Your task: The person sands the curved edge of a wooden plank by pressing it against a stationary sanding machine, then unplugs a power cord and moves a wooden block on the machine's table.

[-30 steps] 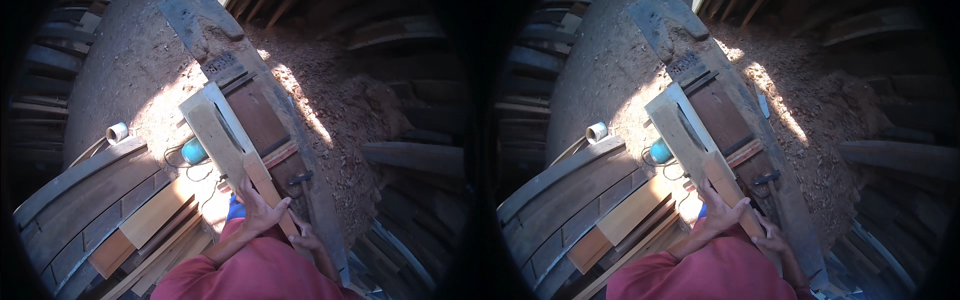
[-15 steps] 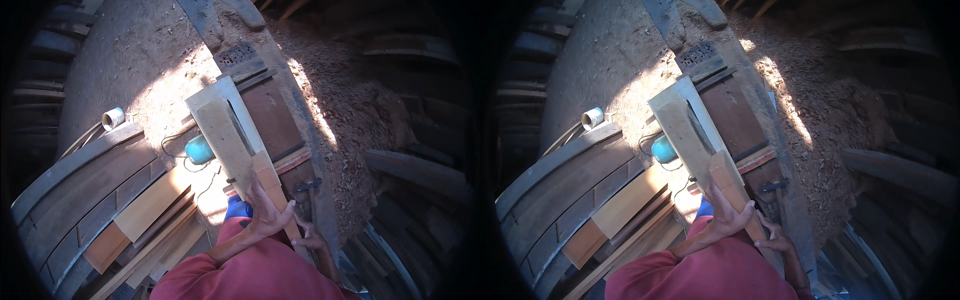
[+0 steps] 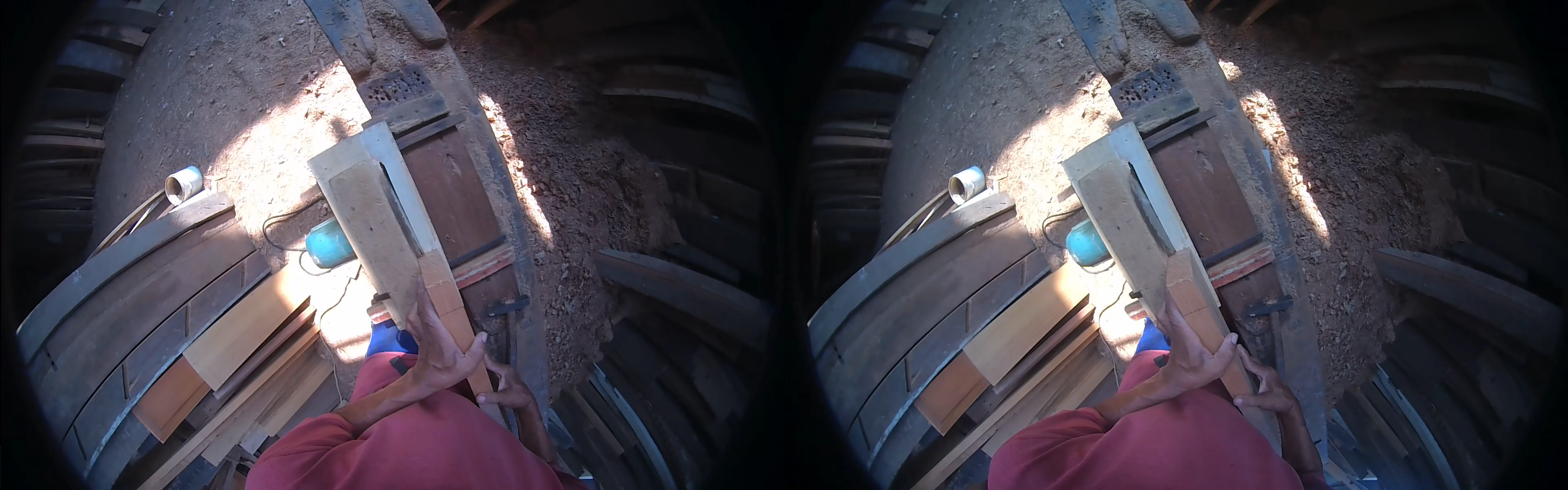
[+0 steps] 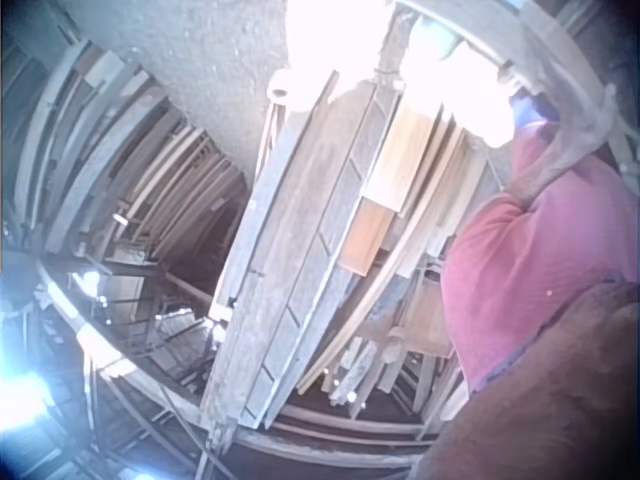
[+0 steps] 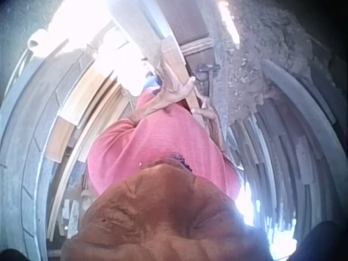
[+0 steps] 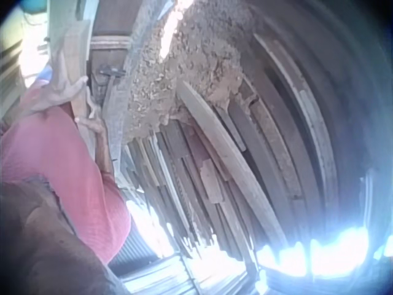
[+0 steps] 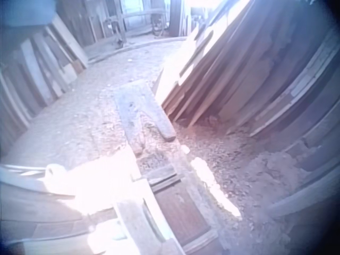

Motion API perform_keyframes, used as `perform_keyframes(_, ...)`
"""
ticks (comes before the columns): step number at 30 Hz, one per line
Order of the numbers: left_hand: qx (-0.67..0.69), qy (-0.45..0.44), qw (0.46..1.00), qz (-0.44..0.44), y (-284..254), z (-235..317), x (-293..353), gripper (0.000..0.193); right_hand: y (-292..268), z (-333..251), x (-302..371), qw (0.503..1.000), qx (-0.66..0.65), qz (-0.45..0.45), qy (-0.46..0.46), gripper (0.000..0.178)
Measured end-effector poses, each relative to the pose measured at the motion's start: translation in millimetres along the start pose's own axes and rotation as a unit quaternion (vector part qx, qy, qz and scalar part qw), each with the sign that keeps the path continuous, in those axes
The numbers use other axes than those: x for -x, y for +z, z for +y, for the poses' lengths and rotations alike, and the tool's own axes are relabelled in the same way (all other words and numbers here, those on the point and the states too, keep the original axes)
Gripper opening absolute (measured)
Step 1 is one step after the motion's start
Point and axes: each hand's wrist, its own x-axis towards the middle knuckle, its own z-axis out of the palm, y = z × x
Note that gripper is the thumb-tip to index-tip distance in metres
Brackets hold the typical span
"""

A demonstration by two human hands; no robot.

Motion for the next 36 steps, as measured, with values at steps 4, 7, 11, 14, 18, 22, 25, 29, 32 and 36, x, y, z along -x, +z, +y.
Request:
perform_keyframes(4,-0.007,0.012,1.000,0.004,0.6,0.2,-0.3,0.123,1.9,-2.0,-0.7,1.000,0.007,0.001,-0.011,0.122)
perform_keyframes(7,-0.003,-0.030,0.999,-0.019,0.4,3.0,1.6,0.122,5.7,-3.2,2.8,1.000,0.009,0.008,-0.029,0.119)
perform_keyframes(11,-0.017,0.054,0.998,-0.005,-18.1,-2.0,-2.1,0.106,-1.5,-6.7,23.9,0.997,0.013,0.054,-0.059,0.117)
perform_keyframes(14,-0.077,0.034,0.993,0.086,-45.9,-21.2,-8.8,0.083,-21.3,-10.1,60.7,0.987,0.035,0.116,-0.102,0.118)
perform_keyframes(18,-0.175,-0.098,0.979,0.029,-74.6,-61.1,-5.5,0.059,-56.3,-8.5,92.8,0.942,0.161,0.268,-0.123,0.119)
perform_keyframes(22,-0.091,-0.042,0.992,0.077,-59.1,-90.7,-0.4,0.051,-95.0,29.9,93.9,0.864,0.302,0.384,-0.120,0.117)
perform_keyframes(25,-0.129,-0.009,0.986,0.105,-55.0,-88.6,0.0,0.045,-121.6,91.3,73.7,0.779,0.433,0.439,-0.116,0.120)
perform_keyframes(29,-0.169,0.044,0.970,0.168,-48.4,-99.2,0.4,0.033,-86.2,77.4,66.8,0.745,0.479,0.460,0.058,0.128)
perform_keyframes(32,-0.180,0.047,0.963,0.193,-43.8,-105.1,-5.4,0.027,-80.8,95.9,56.8,0.683,0.503,0.523,0.084,0.129)
perform_keyframes(36,-0.194,0.027,0.958,0.209,-40.5,-106.0,-7.2,0.021,-77.3,91.3,62.7,0.699,0.494,0.517,0.020,0.109)
